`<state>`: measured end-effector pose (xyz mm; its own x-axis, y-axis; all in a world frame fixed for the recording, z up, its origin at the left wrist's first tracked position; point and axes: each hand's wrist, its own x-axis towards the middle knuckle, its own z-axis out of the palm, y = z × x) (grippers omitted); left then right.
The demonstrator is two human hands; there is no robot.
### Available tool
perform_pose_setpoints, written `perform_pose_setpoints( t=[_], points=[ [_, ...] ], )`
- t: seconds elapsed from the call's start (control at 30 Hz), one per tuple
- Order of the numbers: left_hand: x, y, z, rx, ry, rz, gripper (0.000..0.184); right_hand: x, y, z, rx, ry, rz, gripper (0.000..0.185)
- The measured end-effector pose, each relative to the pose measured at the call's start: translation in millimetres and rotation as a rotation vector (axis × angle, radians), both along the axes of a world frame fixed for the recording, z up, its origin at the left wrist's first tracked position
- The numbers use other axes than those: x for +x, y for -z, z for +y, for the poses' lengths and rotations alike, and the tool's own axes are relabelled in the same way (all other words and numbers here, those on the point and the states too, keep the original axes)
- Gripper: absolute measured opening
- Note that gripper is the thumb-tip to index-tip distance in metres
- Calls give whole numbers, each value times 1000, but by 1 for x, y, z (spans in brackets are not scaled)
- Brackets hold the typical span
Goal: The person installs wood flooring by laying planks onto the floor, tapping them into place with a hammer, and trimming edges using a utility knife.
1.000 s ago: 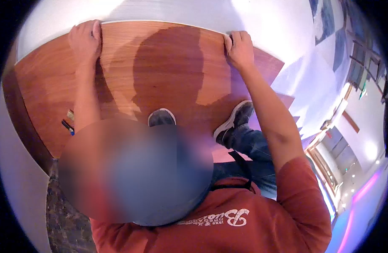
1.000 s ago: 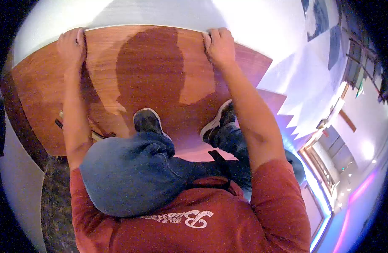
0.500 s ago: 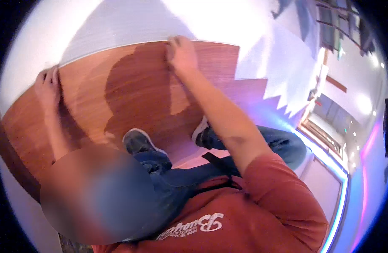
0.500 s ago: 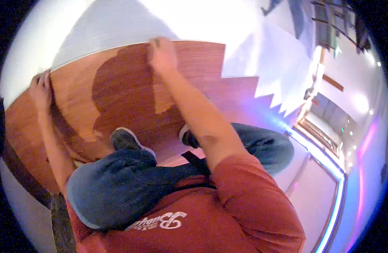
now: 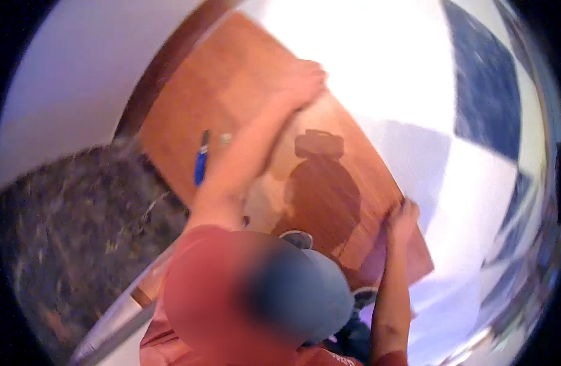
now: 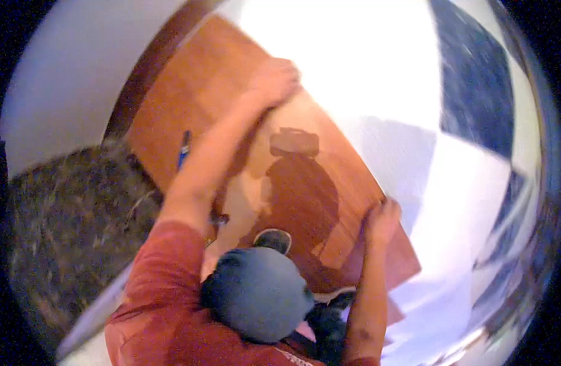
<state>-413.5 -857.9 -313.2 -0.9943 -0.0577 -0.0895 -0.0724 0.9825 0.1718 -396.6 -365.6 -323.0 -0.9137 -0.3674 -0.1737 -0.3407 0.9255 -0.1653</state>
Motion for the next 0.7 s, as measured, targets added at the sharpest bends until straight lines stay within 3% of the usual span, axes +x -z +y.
perform_pose_setpoints(
  t=[0.07,0.17,0.4,0.6,0.7],
  points=[
    [-4,39,-5,3,73,157,26,4,-5,-2,-6,-27,23,32],
    [9,16,-5,75,-10,148,27,6,-12,5,-1,-86,-23,34],
    [-6,27,-12,116,57,206,26,-22,-6,12,107,-117,-177,40],
    [-4,44,-17,201,62,379,23,-10,-6,24,65,-199,-144,54],
    [3,39,-22,247,23,286,22,1,5,22,76,-212,-74,57]
  ],
)
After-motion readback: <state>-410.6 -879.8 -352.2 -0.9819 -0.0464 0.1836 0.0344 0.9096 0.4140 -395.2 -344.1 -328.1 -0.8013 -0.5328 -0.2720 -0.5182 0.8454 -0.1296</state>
